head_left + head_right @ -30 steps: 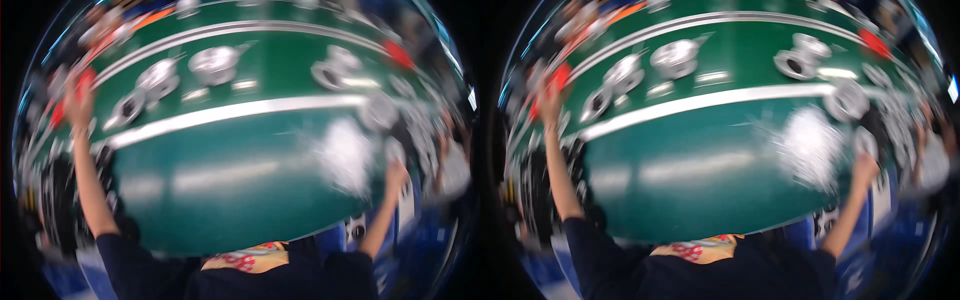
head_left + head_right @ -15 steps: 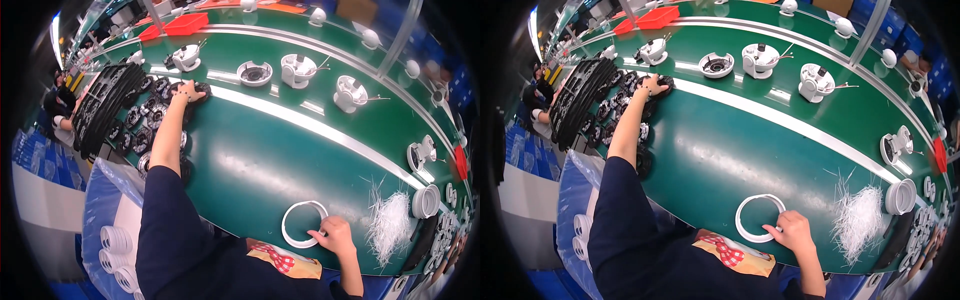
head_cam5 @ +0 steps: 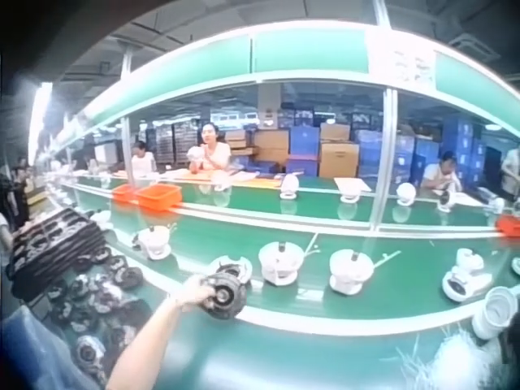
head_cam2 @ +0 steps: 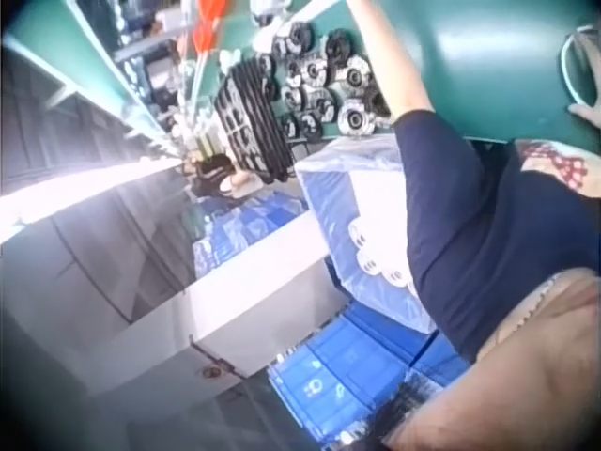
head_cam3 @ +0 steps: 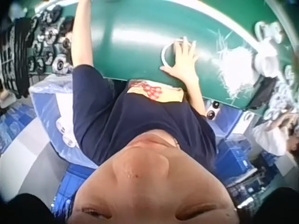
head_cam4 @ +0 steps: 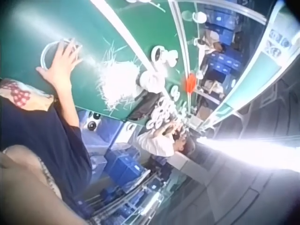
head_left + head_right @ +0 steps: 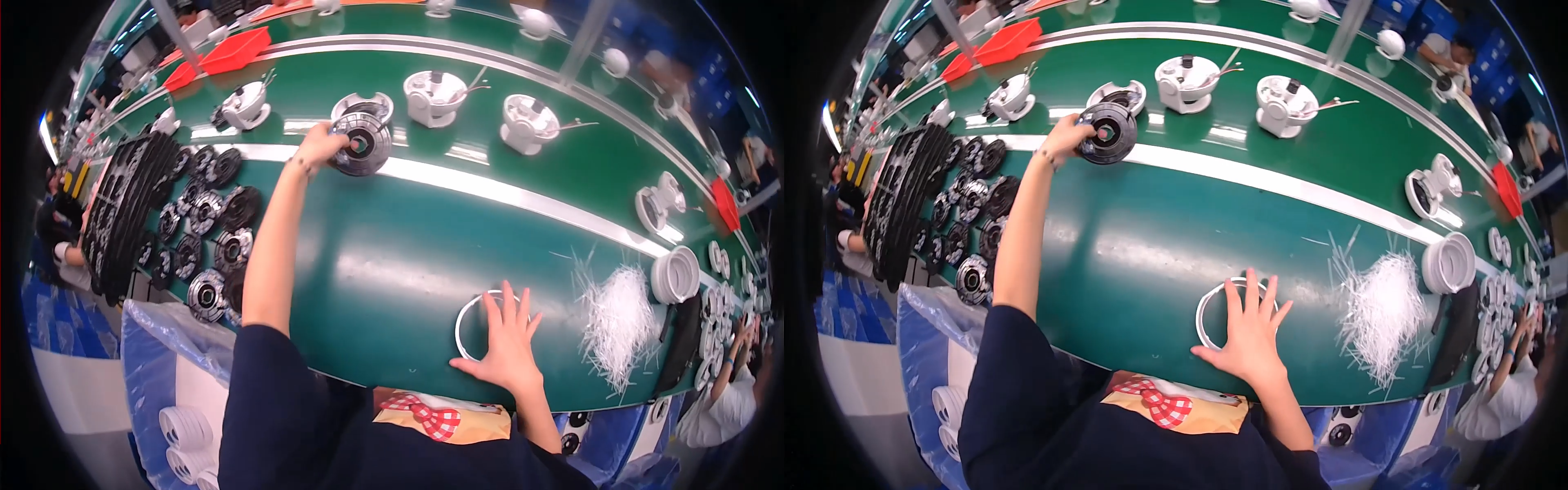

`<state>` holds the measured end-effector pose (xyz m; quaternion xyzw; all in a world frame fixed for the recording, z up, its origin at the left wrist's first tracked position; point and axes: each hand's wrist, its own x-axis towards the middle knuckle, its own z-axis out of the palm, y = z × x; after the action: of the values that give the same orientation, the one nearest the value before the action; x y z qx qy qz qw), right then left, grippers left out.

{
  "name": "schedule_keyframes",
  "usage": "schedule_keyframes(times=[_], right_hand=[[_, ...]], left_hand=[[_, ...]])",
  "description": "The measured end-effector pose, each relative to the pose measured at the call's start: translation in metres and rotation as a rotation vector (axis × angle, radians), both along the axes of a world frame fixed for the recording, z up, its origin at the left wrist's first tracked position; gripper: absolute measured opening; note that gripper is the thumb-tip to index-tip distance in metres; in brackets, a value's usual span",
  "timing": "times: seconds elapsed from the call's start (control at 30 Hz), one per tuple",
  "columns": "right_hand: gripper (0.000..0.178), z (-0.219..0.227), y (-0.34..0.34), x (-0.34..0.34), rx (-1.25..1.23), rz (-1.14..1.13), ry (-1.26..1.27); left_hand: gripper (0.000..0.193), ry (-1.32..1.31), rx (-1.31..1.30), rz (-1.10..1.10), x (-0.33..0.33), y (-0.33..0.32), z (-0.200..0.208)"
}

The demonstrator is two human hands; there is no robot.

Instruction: Assemble circular electronic components by snapping together housings and internal modules on a production line.

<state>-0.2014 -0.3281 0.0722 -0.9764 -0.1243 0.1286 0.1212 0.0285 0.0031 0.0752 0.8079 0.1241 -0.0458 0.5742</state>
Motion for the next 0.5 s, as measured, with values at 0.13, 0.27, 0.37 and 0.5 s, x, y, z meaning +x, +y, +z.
schedule_keyframes(times=[0.13, 0.27, 0.37, 0.5], right_hand=[[0.101, -0.018, -0.022, 0.019, 0.525, -0.057, -0.235], [0.083, -0.027, -0.004, 0.040, 1.817, -0.333, 0.237], [0.075, -0.029, 0.017, 0.054, 1.932, -0.472, 0.277], [0.076, -0.039, 0.009, 0.069, 1.942, -0.397, 0.197]], left_hand=[[0.032, -0.230, -0.911, 0.157, -0.048, -0.083, -0.025], [0.032, -0.297, -1.014, 0.200, -0.116, -0.167, -0.044], [0.041, -0.412, -0.892, 0.125, -0.147, -0.199, -0.063], [0.080, -0.384, -0.986, -0.252, -0.163, -0.195, -0.060]])
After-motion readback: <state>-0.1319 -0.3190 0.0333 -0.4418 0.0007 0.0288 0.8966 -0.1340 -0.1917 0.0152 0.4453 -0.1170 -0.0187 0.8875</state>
